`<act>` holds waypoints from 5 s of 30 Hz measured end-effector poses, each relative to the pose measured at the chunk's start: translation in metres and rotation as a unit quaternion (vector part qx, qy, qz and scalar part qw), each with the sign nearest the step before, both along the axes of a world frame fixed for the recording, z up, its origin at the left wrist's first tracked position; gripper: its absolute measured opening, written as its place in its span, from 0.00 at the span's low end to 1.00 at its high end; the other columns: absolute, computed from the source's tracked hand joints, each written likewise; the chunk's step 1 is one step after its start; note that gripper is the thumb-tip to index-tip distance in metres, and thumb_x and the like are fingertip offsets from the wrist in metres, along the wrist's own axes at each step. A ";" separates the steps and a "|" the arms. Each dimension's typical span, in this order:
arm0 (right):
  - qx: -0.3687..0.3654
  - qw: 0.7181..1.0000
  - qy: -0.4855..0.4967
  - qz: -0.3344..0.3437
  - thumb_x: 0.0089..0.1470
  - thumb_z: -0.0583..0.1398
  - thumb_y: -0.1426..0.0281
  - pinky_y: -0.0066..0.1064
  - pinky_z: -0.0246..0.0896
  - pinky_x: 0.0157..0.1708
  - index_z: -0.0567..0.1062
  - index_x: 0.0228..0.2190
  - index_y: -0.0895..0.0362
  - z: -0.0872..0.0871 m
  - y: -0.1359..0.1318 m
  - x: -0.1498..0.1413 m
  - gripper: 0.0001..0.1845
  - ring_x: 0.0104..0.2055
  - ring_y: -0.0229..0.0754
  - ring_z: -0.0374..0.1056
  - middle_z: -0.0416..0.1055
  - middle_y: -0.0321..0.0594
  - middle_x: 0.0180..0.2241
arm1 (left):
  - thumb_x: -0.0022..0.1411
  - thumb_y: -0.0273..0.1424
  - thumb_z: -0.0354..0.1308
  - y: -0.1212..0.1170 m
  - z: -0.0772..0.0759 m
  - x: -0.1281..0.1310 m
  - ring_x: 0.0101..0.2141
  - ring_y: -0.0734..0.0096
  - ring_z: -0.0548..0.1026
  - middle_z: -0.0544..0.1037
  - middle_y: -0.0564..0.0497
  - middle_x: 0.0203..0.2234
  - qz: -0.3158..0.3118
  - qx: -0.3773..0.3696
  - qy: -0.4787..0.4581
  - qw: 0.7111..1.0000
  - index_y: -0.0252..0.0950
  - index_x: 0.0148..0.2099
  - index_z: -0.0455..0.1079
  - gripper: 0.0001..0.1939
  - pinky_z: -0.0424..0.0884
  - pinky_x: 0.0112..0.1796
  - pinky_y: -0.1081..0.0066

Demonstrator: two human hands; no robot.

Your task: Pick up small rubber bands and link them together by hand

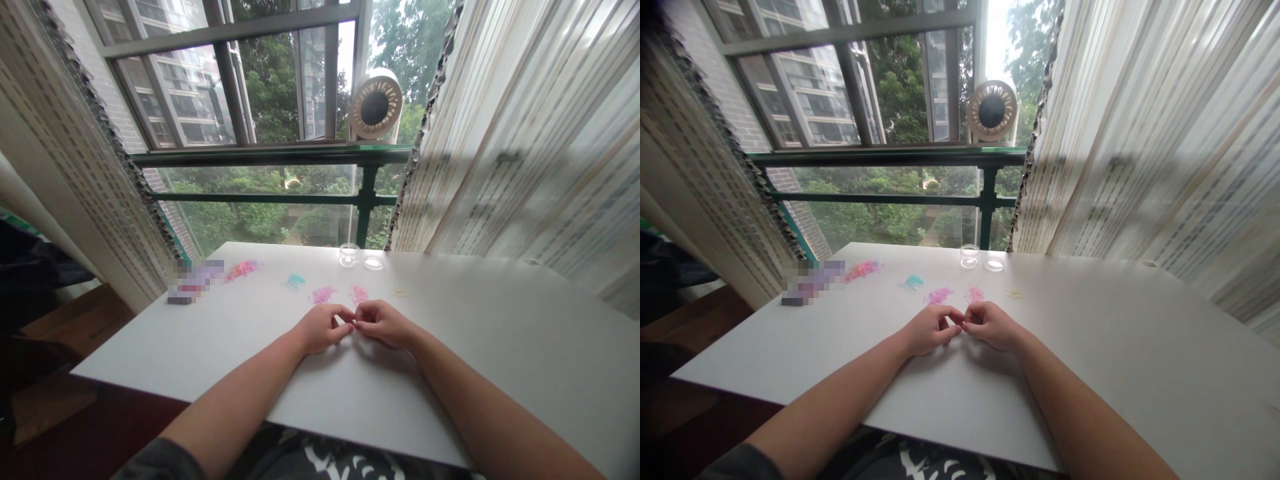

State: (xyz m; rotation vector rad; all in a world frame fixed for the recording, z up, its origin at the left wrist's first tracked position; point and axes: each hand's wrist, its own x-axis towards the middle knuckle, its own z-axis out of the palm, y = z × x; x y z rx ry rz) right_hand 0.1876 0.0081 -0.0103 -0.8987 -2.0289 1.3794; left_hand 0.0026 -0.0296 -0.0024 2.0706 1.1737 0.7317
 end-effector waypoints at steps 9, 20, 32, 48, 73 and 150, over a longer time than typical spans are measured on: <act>0.029 0.999 -0.018 -0.001 0.42 0.60 0.69 0.22 0.45 0.18 0.66 0.20 0.60 0.001 0.000 0.001 0.09 0.19 0.29 0.51 0.59 0.30 0.17 | 0.54 0.34 0.54 0.000 -0.001 0.000 0.23 0.78 0.68 0.75 0.51 0.24 0.008 0.018 0.027 0.999 0.33 0.36 0.71 0.10 0.63 0.25 0.78; 0.062 0.997 -0.044 -0.004 0.41 0.56 0.73 0.23 0.43 0.19 0.63 0.19 0.59 0.001 -0.002 0.002 0.05 0.19 0.30 0.48 0.54 0.28 0.16 | 0.54 0.32 0.52 -0.002 -0.001 0.001 0.22 0.78 0.66 0.72 0.53 0.21 -0.005 0.035 0.040 0.999 0.33 0.31 0.70 0.09 0.60 0.25 0.77; 0.067 0.996 -0.057 0.003 0.40 0.55 0.74 0.22 0.43 0.19 0.62 0.19 0.59 0.001 -0.002 0.002 0.04 0.20 0.30 0.48 0.54 0.28 0.16 | 0.53 0.31 0.52 -0.002 -0.002 0.000 0.22 0.79 0.64 0.70 0.54 0.21 -0.010 0.033 0.043 0.998 0.33 0.30 0.68 0.07 0.60 0.25 0.78; -0.028 0.997 -0.018 0.073 0.44 0.60 0.67 0.22 0.45 0.19 0.67 0.24 0.61 0.005 -0.004 0.006 0.10 0.20 0.30 0.52 0.59 0.31 0.18 | 0.52 0.31 0.53 -0.002 -0.004 -0.001 0.22 0.79 0.64 0.69 0.55 0.20 -0.007 0.018 0.038 0.999 0.33 0.30 0.68 0.06 0.59 0.24 0.78; 0.053 0.997 -0.049 0.006 0.44 0.54 0.74 0.22 0.43 0.19 0.65 0.22 0.60 0.001 -0.003 0.003 0.02 0.20 0.30 0.50 0.56 0.29 0.17 | 0.53 0.32 0.52 -0.002 -0.005 -0.001 0.22 0.79 0.65 0.69 0.55 0.20 -0.011 0.018 0.035 0.999 0.34 0.30 0.68 0.07 0.59 0.24 0.78; 0.233 0.948 -0.206 -0.075 0.46 0.55 0.69 0.25 0.47 0.22 0.74 0.24 0.58 0.002 0.003 0.004 0.08 0.21 0.34 0.55 0.63 0.33 0.18 | 0.53 0.33 0.53 0.003 0.003 -0.007 0.21 0.79 0.62 0.67 0.55 0.19 0.037 0.031 -0.024 0.999 0.33 0.31 0.68 0.08 0.59 0.23 0.77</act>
